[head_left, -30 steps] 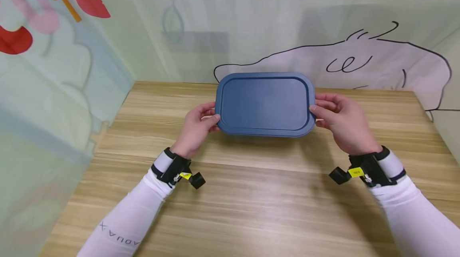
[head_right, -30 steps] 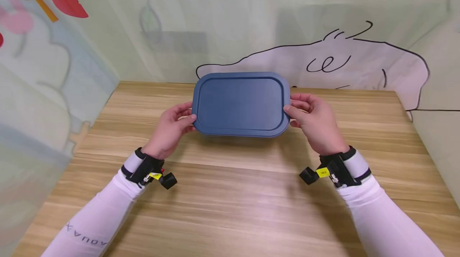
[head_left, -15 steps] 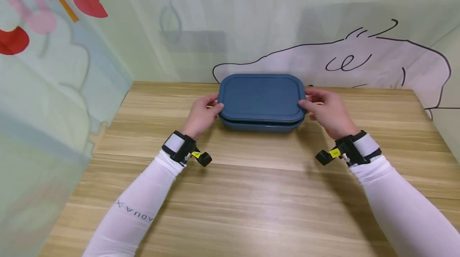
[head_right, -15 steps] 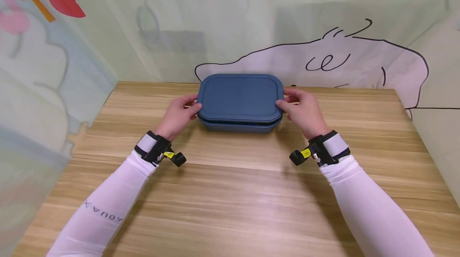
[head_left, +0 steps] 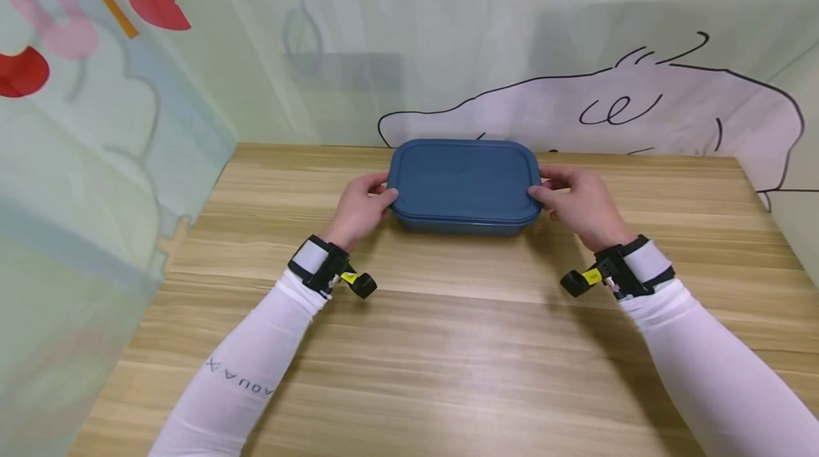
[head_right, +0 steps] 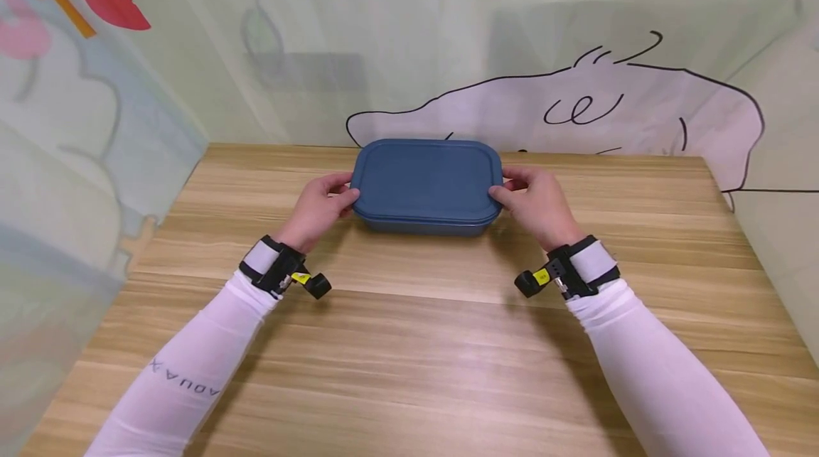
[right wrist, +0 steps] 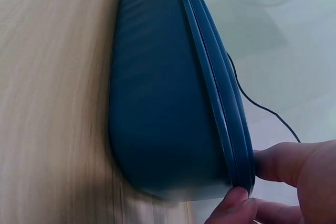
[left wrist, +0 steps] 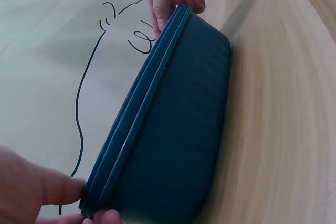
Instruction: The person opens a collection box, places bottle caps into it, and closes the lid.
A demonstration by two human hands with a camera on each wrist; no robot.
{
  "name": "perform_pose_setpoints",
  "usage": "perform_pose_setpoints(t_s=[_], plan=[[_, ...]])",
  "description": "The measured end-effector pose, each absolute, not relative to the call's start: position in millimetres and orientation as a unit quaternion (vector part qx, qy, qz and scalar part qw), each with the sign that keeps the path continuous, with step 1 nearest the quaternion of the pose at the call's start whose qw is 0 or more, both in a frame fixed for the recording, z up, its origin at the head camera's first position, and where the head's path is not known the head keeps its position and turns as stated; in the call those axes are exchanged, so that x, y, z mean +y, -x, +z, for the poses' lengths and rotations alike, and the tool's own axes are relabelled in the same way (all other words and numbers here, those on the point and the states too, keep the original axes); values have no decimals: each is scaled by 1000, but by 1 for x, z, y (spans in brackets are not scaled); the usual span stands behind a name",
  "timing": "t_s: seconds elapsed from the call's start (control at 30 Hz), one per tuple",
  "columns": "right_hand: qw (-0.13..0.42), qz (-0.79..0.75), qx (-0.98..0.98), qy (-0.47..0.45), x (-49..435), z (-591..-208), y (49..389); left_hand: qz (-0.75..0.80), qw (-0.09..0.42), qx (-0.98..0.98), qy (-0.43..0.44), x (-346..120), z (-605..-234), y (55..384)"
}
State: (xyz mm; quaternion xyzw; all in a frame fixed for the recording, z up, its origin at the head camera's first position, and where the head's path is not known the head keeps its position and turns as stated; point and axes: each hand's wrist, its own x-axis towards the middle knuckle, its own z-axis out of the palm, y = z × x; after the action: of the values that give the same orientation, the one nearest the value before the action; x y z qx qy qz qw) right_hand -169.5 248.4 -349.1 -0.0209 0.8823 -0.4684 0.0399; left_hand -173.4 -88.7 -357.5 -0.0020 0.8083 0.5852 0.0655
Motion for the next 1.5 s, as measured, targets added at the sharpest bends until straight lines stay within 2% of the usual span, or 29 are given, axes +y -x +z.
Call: perform_pose_setpoints(t_s=[0.5,0.9,1.07,1.23,1.4,1.5], plan=[[67,-469,880,27,248,-352,152,626,85,775,7,-95,-364,158],[87,-485,869,35,245,-354,129,628,87,773,9,-103,-366,130],[112,-498,859,40,247,-354,114,629,106,770,4,-107,-366,116],[165,-516,839,41,253,-351,104,638,134,758,-17,-113,-367,110],[206,-527,824,33,258,-348,109,638,171,750,-20,-117,-364,118],[202,-522,828,31,259,-350,119,628,175,758,-12,-116,-363,130]])
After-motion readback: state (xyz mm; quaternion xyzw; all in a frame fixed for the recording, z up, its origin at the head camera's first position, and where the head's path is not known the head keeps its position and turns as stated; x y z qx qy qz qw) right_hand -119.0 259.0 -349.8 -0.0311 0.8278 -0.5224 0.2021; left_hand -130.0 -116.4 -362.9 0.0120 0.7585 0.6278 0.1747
